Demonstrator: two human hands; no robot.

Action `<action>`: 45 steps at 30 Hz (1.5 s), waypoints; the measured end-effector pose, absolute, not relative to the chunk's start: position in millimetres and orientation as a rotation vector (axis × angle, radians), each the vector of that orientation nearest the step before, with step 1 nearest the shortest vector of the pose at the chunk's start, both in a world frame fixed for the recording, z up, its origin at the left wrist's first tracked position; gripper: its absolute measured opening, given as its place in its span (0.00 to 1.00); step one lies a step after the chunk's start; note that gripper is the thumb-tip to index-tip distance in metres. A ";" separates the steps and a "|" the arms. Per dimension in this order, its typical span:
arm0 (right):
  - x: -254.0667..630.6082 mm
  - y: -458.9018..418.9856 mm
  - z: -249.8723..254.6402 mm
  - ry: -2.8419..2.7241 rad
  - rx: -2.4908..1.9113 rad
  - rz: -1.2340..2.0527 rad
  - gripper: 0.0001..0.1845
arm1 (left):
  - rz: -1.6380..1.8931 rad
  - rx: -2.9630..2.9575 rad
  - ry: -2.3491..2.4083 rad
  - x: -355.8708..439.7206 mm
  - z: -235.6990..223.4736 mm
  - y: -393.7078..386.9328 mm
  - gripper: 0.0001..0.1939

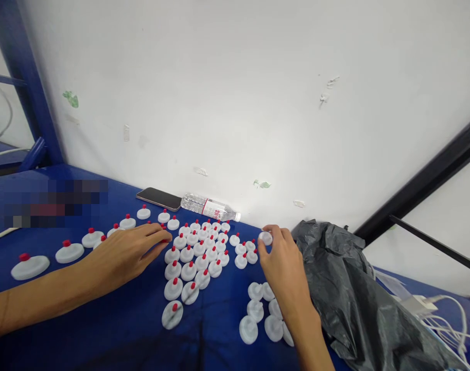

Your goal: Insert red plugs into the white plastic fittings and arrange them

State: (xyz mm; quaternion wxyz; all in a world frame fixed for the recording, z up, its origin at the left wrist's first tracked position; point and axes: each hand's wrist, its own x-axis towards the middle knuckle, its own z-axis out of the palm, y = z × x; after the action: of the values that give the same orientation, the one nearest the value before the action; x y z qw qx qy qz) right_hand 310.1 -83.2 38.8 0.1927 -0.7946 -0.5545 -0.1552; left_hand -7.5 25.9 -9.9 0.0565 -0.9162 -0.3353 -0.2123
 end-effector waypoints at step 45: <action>208.4 -94.0 16.1 -2.086 -1.070 -0.365 0.19 | -1.302 -2.893 -0.507 0.8 -9.2 2.8 0.08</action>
State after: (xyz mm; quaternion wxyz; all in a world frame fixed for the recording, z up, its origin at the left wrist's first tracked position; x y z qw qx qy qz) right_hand 208.4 -94.0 16.1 0.3751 -0.4179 -0.8150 -0.1427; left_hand 0.8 2.8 -9.2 -0.0356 -0.8999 -0.1578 -0.4049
